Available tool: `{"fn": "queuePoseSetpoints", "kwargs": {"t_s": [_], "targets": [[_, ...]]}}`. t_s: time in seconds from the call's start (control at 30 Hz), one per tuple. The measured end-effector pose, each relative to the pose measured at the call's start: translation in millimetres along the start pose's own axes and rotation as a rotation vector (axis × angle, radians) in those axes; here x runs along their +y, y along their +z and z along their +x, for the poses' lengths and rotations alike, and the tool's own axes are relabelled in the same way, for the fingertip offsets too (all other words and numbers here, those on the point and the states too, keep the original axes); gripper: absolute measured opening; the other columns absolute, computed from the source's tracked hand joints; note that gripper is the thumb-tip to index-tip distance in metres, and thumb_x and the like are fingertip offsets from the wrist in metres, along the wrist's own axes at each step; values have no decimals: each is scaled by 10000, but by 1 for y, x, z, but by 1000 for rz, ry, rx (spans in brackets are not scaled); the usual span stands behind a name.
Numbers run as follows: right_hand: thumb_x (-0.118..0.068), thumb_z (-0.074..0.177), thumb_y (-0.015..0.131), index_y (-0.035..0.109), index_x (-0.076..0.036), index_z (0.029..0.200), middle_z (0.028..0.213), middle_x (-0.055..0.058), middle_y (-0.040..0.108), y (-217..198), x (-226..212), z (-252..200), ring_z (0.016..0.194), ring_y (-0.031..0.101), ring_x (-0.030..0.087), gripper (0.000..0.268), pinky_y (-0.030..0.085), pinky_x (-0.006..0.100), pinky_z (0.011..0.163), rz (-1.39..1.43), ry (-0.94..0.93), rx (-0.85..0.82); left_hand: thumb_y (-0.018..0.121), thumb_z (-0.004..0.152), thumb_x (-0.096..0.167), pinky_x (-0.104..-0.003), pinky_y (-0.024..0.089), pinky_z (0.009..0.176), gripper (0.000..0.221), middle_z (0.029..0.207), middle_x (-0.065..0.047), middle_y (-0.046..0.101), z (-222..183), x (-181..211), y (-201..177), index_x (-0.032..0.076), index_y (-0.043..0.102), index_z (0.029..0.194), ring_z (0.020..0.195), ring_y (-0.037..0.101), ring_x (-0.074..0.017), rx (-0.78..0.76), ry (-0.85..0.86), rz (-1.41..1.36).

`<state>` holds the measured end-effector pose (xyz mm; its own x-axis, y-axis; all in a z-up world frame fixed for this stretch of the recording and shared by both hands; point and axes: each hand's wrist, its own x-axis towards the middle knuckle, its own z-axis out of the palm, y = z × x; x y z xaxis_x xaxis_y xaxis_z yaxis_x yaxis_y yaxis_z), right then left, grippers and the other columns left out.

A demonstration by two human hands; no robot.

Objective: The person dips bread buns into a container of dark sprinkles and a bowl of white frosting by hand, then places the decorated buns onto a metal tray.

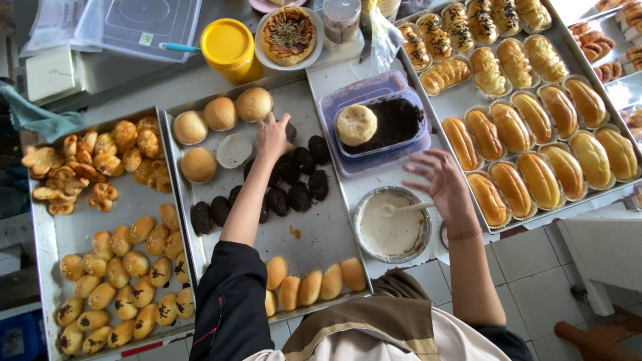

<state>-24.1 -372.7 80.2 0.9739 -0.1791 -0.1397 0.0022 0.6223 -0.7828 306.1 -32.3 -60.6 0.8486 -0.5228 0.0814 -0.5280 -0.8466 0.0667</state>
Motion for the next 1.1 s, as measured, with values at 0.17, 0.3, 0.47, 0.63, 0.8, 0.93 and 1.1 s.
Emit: {"fn": "queuePoseSetpoints", "kwargs": {"t_s": [0.17,0.3,0.47,0.63,0.8,0.93,1.1], "targets": [[-164,991,731,542,-1,1384,1322,217,633,11,-5,59,1226,640,297,465,551,418,1048,-1031,-424,204,995,595,405,-586,543,965,1069,1510,-329,397,-3,-1,-11,238,434,1490,1333,418,-611,-241,-148,-115],[-272,920,717,436,18,1450,1389,253,561,26,6,109,1297,551,352,666,451,442,1111,-1493,-322,142,1030,532,387,-588,510,947,1293,1464,-319,361,-6,9,-53,291,254,1561,1285,408,-585,-304,-233,-129],[-361,1068,461,240,110,1547,1575,324,361,10,43,137,1503,308,360,707,164,437,1253,-1806,-326,-8,841,706,104,-415,599,851,1002,1454,-218,493,-44,18,-72,148,312,1556,1177,607,-346,116,-275,-361],[-261,1033,466,264,113,1538,1492,296,478,3,49,138,1381,464,349,661,296,441,1184,-1861,-374,-30,705,825,0,-348,590,920,761,1340,-115,632,-107,29,-61,134,425,1520,1149,657,-233,287,-307,-569],[-222,1040,486,340,37,1577,1074,193,710,18,43,132,976,682,308,614,541,436,856,-1852,-157,83,617,822,-47,-332,565,875,662,1307,-110,658,-165,45,-73,102,500,1456,1122,666,-228,323,-382,-779],[-299,1013,579,365,-12,1580,921,153,710,7,43,133,797,679,291,671,532,435,694,-1849,-182,75,569,838,-55,-318,566,867,633,1312,-107,663,-198,44,-79,81,495,1452,1110,680,-215,394,-413,-937],[-320,874,782,594,-46,1392,1066,167,731,-23,39,148,897,705,303,615,572,396,758,-1801,-670,-128,543,860,-76,-311,562,888,618,1327,-117,653,-234,43,-91,71,488,1457,1121,672,-213,413,-434,-989]]}}
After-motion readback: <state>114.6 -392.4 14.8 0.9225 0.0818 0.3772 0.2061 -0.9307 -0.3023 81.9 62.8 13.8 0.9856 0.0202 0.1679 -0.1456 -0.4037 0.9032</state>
